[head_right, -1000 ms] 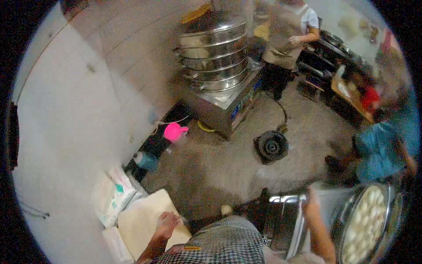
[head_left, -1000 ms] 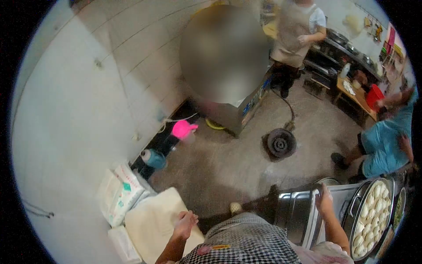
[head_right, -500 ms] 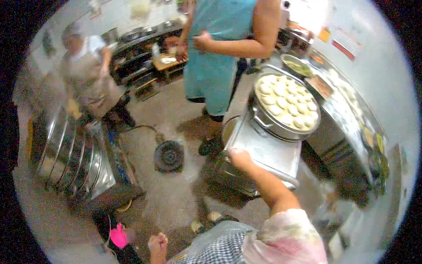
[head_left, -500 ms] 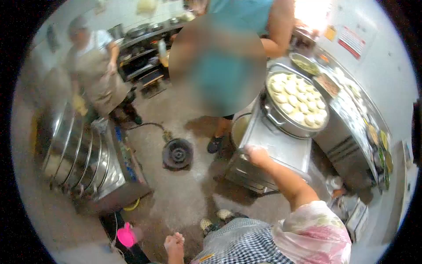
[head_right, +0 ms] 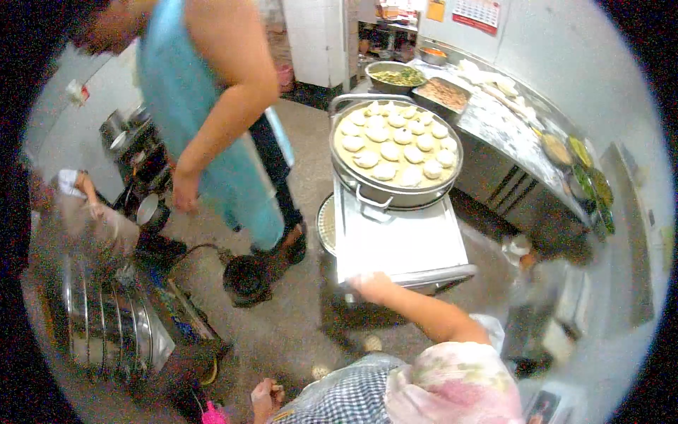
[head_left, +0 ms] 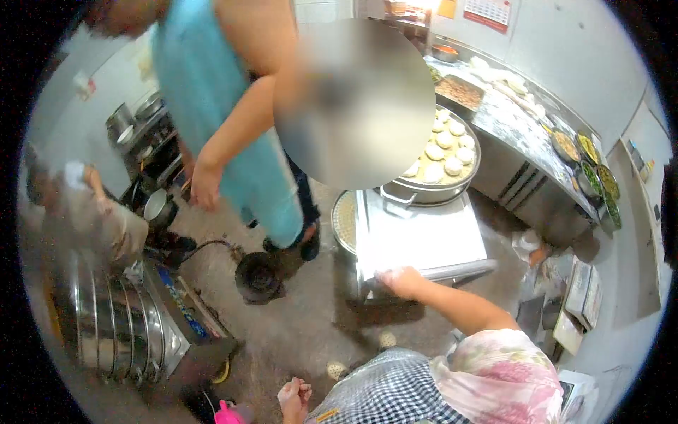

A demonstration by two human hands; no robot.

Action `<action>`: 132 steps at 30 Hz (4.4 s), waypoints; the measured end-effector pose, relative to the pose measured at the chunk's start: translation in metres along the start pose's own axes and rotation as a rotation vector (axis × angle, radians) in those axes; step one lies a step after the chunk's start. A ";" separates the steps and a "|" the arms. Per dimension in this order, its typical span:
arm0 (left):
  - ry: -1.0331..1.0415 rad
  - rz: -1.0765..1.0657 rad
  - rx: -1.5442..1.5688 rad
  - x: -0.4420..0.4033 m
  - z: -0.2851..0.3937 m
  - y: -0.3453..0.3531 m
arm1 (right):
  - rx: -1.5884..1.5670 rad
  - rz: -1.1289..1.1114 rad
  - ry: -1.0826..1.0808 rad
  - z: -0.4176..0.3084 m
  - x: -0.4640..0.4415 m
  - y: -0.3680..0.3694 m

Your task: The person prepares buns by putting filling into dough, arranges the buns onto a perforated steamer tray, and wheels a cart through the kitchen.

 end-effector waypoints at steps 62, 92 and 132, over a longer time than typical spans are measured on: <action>-0.124 -0.660 -0.023 -0.235 0.317 0.643 | -0.939 1.088 1.825 0.365 0.133 0.012; 0.604 -0.129 0.366 -0.108 0.483 0.309 | -0.145 0.584 0.488 0.425 -0.211 -0.184; 0.284 1.489 1.513 -0.001 0.159 0.210 | -1.451 -1.223 0.405 -0.246 -0.655 0.108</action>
Point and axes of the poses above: each hand's wrist, its own x-axis away from the middle knuckle, its own y-axis out of the palm, z = x × y, the point moved 2 cm from there along -x, towards the middle knuckle, and after that the axes turned 11 degrees about z, right-handed, at the moved point
